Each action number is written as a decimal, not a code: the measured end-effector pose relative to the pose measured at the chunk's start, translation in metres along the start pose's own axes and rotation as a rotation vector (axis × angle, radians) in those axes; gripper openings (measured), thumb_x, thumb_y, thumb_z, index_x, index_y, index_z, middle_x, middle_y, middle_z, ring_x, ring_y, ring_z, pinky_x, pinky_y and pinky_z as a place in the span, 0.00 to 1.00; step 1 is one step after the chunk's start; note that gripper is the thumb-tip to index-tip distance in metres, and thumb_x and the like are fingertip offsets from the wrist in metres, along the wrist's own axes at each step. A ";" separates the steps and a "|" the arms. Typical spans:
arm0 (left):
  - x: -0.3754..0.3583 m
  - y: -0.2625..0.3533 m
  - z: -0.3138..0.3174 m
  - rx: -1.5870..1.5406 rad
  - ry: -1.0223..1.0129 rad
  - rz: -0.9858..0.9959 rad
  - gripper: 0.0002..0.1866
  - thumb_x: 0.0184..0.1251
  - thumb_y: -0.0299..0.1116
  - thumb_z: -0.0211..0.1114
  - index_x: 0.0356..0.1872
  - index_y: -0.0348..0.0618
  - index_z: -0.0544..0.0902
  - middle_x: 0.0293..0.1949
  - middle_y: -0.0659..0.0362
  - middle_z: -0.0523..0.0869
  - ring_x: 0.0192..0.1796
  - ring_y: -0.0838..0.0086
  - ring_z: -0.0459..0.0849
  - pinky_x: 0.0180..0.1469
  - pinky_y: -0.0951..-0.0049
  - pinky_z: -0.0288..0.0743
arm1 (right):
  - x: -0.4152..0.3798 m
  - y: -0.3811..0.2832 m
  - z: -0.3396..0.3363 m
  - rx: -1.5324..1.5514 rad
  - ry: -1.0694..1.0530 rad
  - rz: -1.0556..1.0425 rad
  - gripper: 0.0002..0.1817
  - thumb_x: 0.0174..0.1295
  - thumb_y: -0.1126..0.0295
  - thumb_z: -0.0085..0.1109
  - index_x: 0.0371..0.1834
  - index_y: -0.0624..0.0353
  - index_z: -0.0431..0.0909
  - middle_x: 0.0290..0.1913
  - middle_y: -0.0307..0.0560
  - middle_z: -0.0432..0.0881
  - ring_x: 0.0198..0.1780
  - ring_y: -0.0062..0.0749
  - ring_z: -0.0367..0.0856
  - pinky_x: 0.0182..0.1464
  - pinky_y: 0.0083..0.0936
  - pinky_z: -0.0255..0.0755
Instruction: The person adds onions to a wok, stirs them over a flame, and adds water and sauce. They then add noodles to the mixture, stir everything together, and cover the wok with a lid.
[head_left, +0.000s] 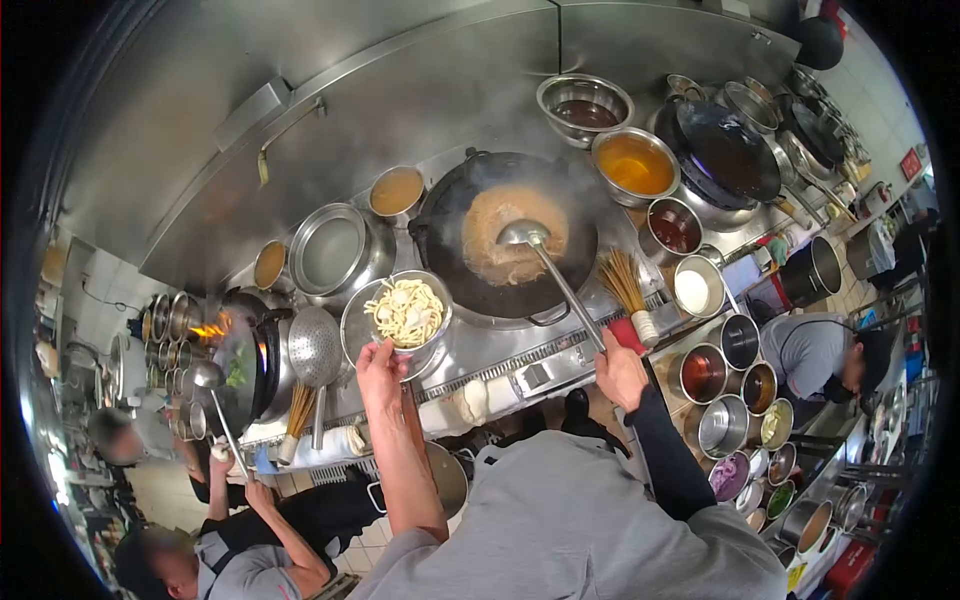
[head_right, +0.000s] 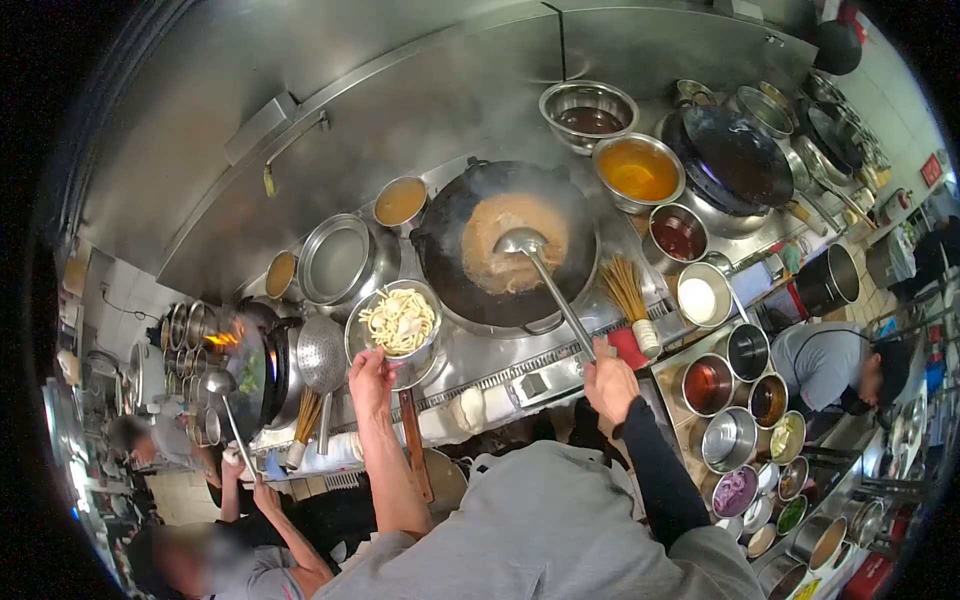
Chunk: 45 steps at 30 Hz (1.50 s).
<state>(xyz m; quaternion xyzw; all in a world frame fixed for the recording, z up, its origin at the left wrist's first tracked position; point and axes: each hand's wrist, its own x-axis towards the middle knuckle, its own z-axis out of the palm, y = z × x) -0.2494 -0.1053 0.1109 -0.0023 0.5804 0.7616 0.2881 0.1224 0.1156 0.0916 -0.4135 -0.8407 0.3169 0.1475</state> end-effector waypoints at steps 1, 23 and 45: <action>0.008 -0.006 0.004 0.017 -0.003 -0.009 0.07 0.74 0.27 0.68 0.41 0.43 0.76 0.31 0.59 0.86 0.29 0.72 0.89 0.23 0.79 0.77 | 0.009 0.002 -0.003 -0.005 -0.011 -0.032 0.24 0.68 0.70 0.57 0.63 0.76 0.72 0.33 0.76 0.83 0.40 0.71 0.84 0.45 0.58 0.75; 0.127 -0.073 0.257 1.641 -0.150 0.709 0.18 0.68 0.26 0.60 0.58 0.36 0.77 0.61 0.29 0.73 0.49 0.37 0.87 0.54 0.49 0.83 | 0.068 0.027 0.001 1.785 -0.519 0.705 0.09 0.77 0.66 0.57 0.50 0.58 0.74 0.28 0.35 0.70 0.21 0.14 0.61 0.18 0.16 0.52; 0.013 -0.043 0.021 0.273 0.078 0.227 0.08 0.78 0.33 0.64 0.42 0.42 0.75 0.36 0.59 0.81 0.28 0.73 0.84 0.21 0.74 0.76 | 0.131 0.014 0.045 0.206 -0.033 -0.004 0.18 0.68 0.60 0.61 0.45 0.69 0.76 0.37 0.70 0.85 0.46 0.69 0.84 0.48 0.54 0.75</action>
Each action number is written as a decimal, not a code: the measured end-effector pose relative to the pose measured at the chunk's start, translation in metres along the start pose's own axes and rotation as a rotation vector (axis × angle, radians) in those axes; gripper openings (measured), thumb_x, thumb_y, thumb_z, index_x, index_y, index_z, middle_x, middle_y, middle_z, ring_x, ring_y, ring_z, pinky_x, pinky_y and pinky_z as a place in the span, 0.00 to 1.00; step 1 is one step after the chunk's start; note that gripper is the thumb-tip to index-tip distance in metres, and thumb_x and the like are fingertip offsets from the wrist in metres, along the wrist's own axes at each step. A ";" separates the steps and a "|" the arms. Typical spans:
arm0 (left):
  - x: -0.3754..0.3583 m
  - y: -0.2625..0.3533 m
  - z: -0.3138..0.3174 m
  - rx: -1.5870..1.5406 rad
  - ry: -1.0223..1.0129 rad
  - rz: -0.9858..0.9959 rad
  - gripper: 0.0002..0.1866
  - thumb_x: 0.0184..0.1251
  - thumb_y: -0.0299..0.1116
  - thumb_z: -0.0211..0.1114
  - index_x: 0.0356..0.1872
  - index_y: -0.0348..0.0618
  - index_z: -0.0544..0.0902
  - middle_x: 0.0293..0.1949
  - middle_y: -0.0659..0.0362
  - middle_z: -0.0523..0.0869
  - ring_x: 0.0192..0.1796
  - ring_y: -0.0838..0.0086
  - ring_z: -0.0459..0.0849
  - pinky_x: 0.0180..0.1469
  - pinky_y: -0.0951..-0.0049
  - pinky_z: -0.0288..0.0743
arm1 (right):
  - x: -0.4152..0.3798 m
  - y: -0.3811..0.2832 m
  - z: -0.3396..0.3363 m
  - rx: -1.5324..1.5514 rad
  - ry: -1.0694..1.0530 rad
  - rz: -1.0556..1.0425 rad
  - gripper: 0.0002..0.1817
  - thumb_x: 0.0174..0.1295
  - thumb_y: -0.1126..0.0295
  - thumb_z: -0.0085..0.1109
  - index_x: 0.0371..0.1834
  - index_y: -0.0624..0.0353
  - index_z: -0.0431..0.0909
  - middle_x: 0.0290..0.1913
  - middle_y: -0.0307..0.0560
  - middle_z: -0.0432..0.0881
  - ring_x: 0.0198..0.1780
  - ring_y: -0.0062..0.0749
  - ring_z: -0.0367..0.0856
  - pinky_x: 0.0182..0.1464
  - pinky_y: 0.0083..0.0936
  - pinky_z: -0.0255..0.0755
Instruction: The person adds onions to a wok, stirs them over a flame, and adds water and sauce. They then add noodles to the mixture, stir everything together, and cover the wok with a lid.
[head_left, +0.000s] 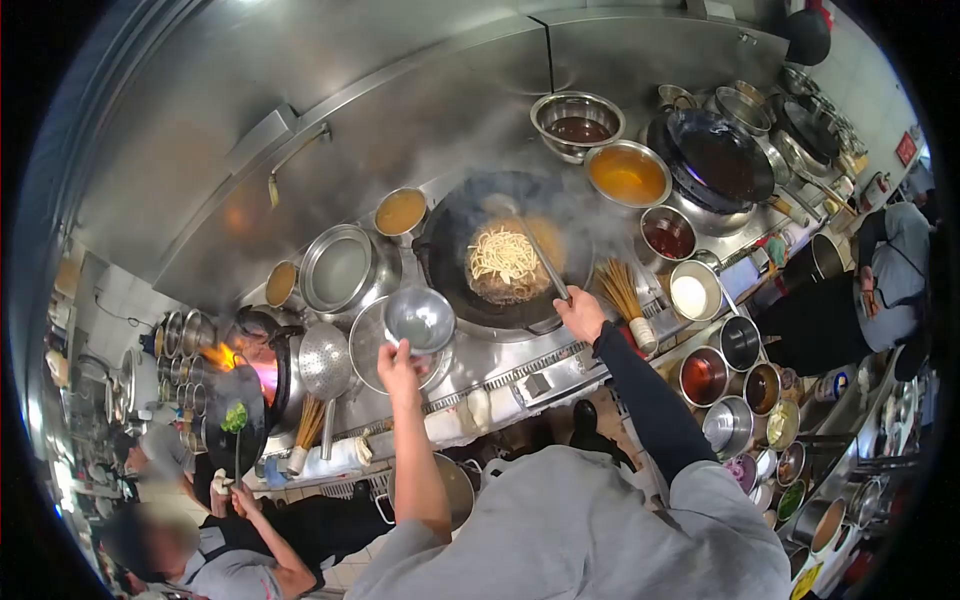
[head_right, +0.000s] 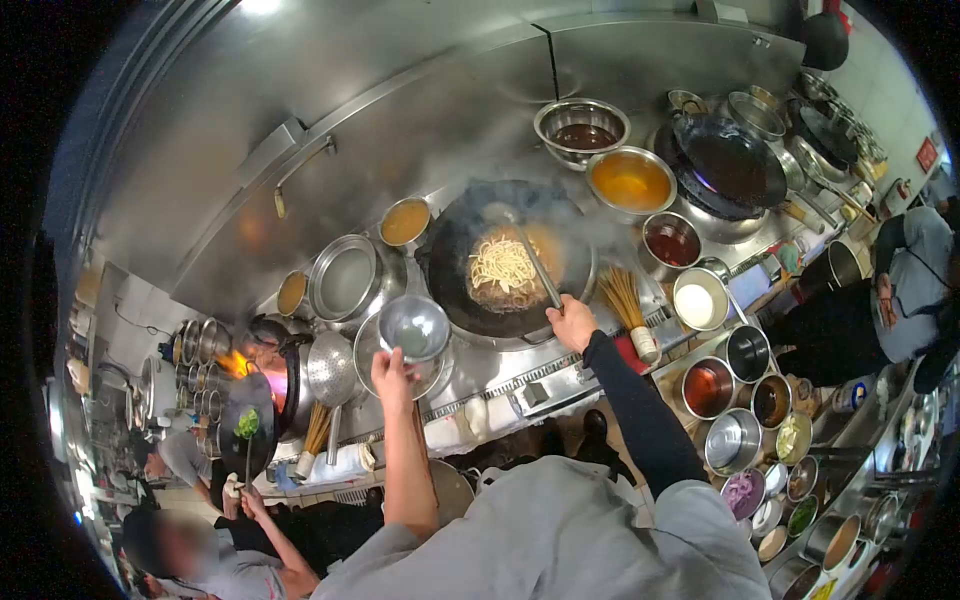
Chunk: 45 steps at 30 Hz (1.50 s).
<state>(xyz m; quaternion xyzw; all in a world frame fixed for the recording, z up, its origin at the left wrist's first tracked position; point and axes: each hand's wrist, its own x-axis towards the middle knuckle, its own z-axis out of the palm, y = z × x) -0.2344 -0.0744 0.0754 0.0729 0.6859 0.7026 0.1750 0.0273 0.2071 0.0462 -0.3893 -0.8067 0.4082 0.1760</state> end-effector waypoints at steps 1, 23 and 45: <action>-0.007 -0.006 -0.018 -0.027 0.021 -0.018 0.08 0.78 0.33 0.64 0.42 0.42 0.75 0.37 0.59 0.81 0.29 0.73 0.85 0.22 0.74 0.76 | 0.000 0.004 -0.001 -0.009 -0.062 -0.016 0.19 0.68 0.60 0.61 0.46 0.69 0.77 0.37 0.70 0.85 0.46 0.69 0.84 0.48 0.54 0.75; -0.054 0.003 -0.077 -0.159 0.003 -0.068 0.08 0.78 0.33 0.64 0.42 0.45 0.74 0.35 0.62 0.82 0.31 0.75 0.85 0.26 0.76 0.76 | -0.185 -0.018 -0.104 -0.470 0.120 0.116 0.28 0.56 0.70 0.70 0.63 0.62 0.81 0.39 0.68 0.86 0.44 0.61 0.87 0.47 0.46 0.81; -0.111 0.034 -0.099 -0.262 0.093 -0.036 0.06 0.76 0.32 0.64 0.40 0.48 0.75 0.30 0.65 0.78 0.26 0.78 0.77 0.24 0.78 0.68 | -0.220 -0.055 0.187 0.149 -0.437 -0.444 0.18 0.71 0.62 0.60 0.53 0.67 0.80 0.45 0.64 0.85 0.43 0.60 0.85 0.46 0.46 0.79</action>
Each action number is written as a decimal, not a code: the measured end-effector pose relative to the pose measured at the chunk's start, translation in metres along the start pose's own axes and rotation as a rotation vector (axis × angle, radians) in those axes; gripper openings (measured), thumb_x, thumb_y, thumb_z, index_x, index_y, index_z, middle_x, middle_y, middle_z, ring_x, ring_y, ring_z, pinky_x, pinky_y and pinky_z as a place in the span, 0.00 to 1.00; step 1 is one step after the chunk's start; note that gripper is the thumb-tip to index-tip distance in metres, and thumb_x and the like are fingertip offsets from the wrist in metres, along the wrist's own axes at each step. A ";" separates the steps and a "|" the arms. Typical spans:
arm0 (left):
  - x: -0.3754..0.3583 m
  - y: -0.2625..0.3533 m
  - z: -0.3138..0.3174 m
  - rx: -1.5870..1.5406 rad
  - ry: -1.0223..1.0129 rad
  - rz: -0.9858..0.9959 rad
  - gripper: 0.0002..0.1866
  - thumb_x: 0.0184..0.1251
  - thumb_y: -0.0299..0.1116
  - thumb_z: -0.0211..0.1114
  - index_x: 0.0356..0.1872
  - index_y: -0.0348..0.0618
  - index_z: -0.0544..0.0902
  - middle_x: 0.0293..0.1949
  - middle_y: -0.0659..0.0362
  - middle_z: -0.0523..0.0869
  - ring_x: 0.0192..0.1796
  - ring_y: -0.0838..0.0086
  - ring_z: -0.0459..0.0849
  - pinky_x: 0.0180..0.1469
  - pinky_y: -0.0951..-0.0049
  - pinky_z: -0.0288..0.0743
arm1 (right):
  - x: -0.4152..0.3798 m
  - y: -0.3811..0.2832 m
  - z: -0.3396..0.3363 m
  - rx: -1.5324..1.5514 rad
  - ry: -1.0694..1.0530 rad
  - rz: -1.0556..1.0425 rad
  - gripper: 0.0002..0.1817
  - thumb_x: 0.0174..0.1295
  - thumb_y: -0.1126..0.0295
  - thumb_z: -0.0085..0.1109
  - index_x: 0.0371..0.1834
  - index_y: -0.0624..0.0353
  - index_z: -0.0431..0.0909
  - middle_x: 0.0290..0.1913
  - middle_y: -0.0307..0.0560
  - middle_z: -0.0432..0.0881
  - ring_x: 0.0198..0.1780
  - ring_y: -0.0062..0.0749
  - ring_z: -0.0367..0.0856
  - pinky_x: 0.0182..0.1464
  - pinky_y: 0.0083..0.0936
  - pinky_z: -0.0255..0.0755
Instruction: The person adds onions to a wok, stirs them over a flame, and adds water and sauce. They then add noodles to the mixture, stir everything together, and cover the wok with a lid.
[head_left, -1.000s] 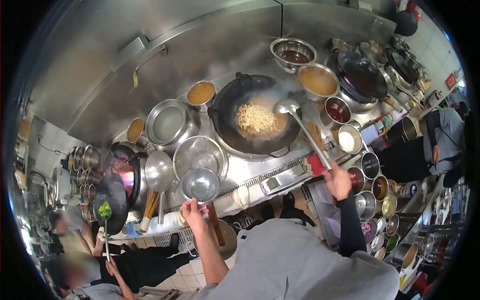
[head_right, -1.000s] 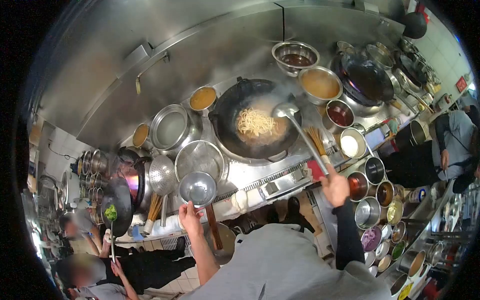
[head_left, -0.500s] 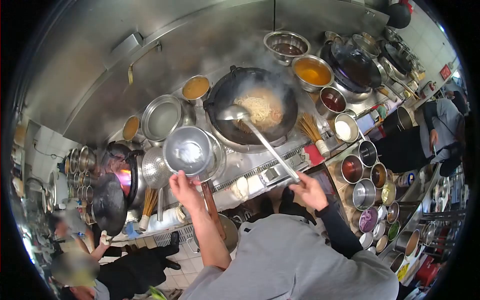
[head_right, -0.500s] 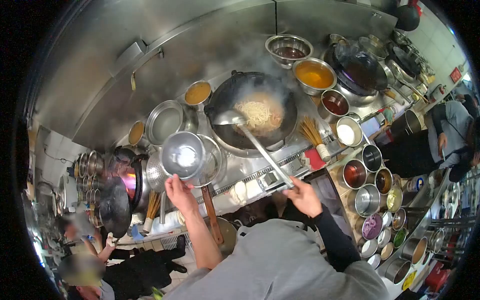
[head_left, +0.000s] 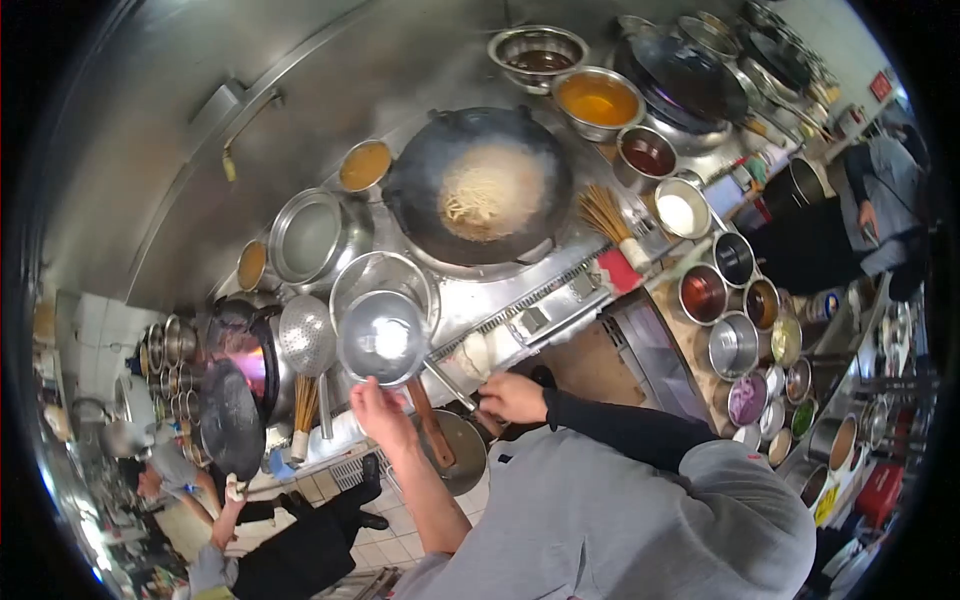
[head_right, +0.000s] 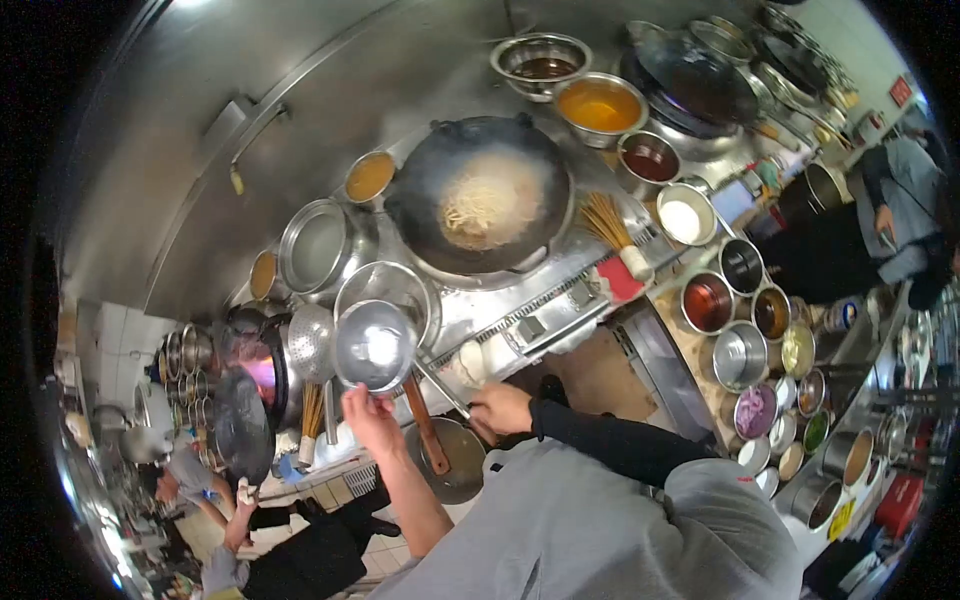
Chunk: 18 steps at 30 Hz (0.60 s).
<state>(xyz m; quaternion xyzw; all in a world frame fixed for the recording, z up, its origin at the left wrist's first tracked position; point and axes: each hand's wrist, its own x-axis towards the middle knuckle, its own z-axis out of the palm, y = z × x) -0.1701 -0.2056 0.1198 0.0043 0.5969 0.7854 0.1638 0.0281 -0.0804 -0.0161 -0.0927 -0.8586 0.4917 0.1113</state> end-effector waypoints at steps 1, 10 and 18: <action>-0.008 -0.019 0.000 0.008 -0.070 -0.079 0.06 0.75 0.32 0.64 0.40 0.48 0.75 0.28 0.65 0.77 0.25 0.78 0.77 0.24 0.78 0.69 | -0.003 -0.021 -0.033 0.246 0.024 0.340 0.16 0.75 0.60 0.58 0.45 0.66 0.82 0.46 0.58 0.85 0.34 0.47 0.86 0.39 0.41 0.80; -0.130 -0.131 0.100 0.299 -0.837 -0.578 0.05 0.75 0.26 0.62 0.42 0.46 0.74 0.28 0.63 0.79 0.27 0.71 0.86 0.22 0.74 0.74 | -0.209 -0.018 -0.130 1.394 0.835 0.565 0.05 0.74 0.71 0.60 0.39 0.57 0.75 0.27 0.38 0.76 0.25 0.20 0.74 0.24 0.20 0.62; -0.257 -0.175 0.184 0.761 -1.590 -0.693 0.15 0.80 0.37 0.63 0.58 0.39 0.76 0.48 0.55 0.85 0.38 0.70 0.90 0.35 0.75 0.82 | -0.428 -0.087 -0.055 1.200 1.599 0.486 0.09 0.68 0.75 0.63 0.33 0.55 0.71 0.23 0.34 0.72 0.22 0.19 0.69 0.25 0.20 0.60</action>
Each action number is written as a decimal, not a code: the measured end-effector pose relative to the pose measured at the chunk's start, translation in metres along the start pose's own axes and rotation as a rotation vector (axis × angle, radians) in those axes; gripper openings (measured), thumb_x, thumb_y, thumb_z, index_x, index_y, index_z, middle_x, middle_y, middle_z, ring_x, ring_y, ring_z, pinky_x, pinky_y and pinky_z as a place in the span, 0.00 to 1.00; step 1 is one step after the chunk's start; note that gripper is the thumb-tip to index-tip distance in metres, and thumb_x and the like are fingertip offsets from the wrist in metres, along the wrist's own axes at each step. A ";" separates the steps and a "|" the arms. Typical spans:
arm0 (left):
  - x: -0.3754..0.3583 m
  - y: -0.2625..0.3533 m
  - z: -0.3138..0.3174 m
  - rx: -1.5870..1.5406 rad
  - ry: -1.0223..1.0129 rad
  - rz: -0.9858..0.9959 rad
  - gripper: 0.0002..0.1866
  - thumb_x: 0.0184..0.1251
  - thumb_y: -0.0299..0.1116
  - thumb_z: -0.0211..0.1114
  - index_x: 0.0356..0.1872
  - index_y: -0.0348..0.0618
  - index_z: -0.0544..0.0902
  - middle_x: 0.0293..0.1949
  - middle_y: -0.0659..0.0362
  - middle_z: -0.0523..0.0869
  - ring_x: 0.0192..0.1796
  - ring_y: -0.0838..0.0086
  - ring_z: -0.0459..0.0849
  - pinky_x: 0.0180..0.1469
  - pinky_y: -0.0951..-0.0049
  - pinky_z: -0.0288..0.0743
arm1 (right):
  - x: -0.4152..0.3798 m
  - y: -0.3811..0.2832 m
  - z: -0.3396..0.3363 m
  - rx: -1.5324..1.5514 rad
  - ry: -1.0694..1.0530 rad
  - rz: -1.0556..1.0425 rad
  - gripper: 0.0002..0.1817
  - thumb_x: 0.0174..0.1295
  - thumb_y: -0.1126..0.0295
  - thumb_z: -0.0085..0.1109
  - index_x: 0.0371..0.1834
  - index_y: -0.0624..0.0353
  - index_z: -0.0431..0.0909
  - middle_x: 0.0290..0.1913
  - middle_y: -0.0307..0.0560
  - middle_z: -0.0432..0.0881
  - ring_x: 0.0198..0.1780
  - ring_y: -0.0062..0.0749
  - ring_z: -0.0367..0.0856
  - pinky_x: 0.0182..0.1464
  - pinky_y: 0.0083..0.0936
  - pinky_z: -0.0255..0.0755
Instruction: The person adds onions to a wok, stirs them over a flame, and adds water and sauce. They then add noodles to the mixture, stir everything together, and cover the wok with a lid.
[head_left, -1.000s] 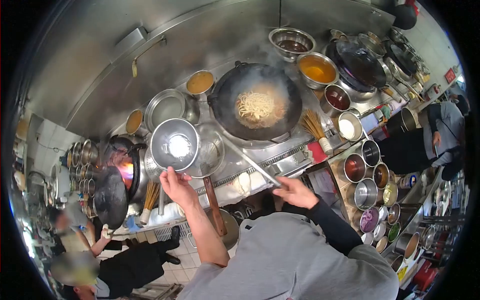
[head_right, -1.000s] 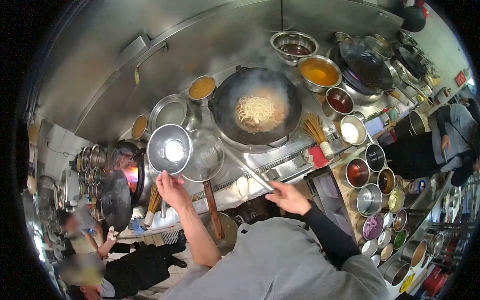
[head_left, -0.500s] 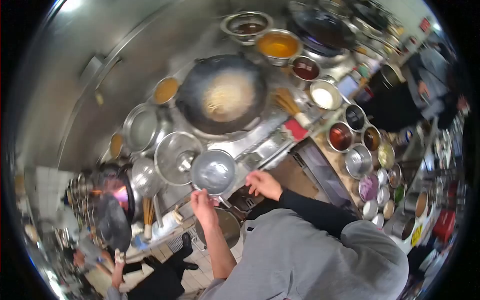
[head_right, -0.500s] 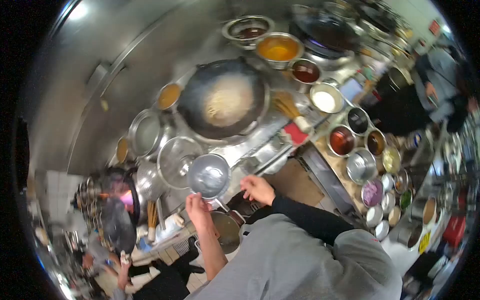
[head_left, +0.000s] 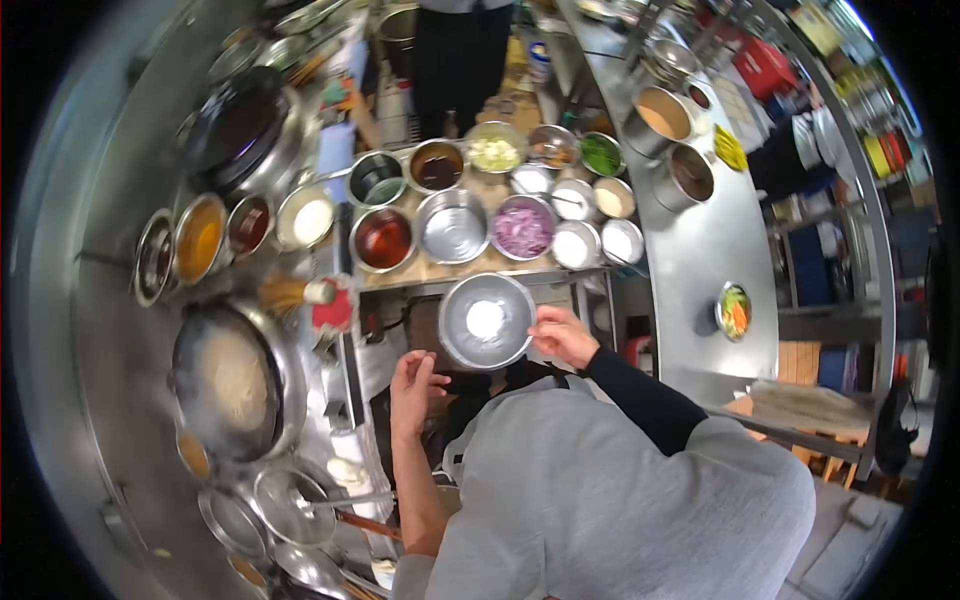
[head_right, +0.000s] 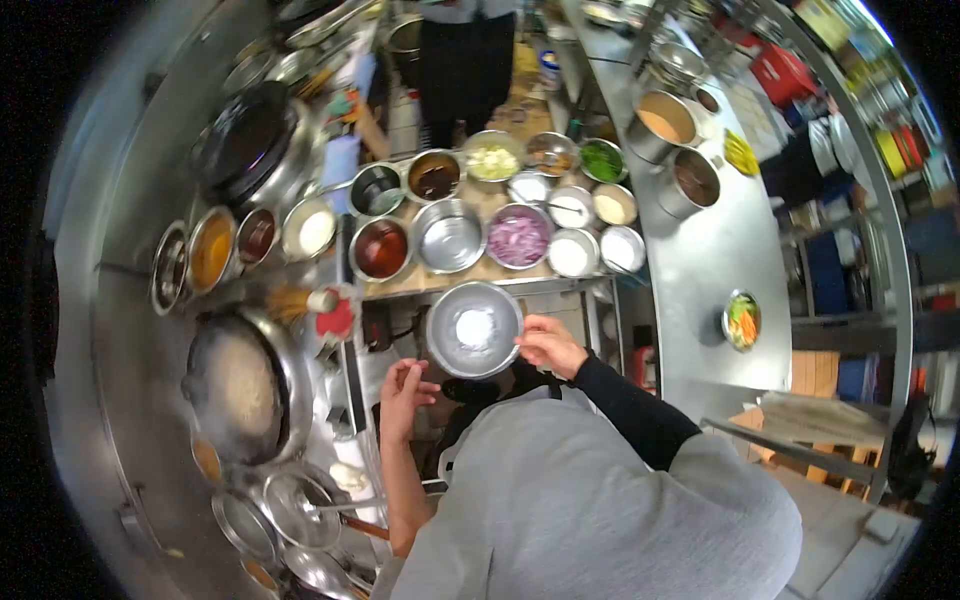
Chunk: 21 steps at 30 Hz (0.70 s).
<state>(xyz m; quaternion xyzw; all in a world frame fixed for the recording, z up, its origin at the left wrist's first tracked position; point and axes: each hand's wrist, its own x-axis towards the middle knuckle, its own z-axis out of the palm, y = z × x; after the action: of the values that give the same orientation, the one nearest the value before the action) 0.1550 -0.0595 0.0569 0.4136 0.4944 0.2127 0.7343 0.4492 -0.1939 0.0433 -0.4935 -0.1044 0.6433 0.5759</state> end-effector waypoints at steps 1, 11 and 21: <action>0.013 -0.004 0.011 0.036 -0.016 -0.025 0.15 0.80 0.37 0.63 0.58 0.40 0.76 0.49 0.54 0.86 0.39 0.70 0.90 0.36 0.75 0.82 | -0.023 -0.010 -0.020 0.044 0.135 -0.081 0.09 0.67 0.75 0.62 0.33 0.54 0.71 0.23 0.34 0.71 0.22 0.19 0.68 0.25 0.20 0.60; 0.121 -0.095 0.041 0.180 -0.087 -0.377 0.15 0.80 0.40 0.62 0.56 0.40 0.76 0.48 0.52 0.87 0.43 0.67 0.91 0.42 0.70 0.86 | -0.126 0.007 -0.257 0.628 0.822 -0.749 0.06 0.67 0.75 0.63 0.36 0.53 0.74 0.32 0.36 0.79 0.25 0.19 0.69 0.24 0.18 0.61; 0.206 -0.171 -0.038 0.246 0.202 -0.390 0.16 0.74 0.40 0.64 0.45 0.34 0.80 0.32 0.49 0.88 0.30 0.64 0.88 0.31 0.64 0.86 | -0.050 -0.019 -0.221 -0.182 0.885 -0.375 0.25 0.67 0.71 0.69 0.65 0.66 0.75 0.41 0.43 0.87 0.30 0.22 0.82 0.29 0.18 0.75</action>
<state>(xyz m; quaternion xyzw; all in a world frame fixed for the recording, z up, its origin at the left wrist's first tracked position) 0.1908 0.0071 -0.2025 0.3734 0.6577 0.0456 0.6526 0.6205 -0.3258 -0.0261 -0.7406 0.0077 0.2455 0.6254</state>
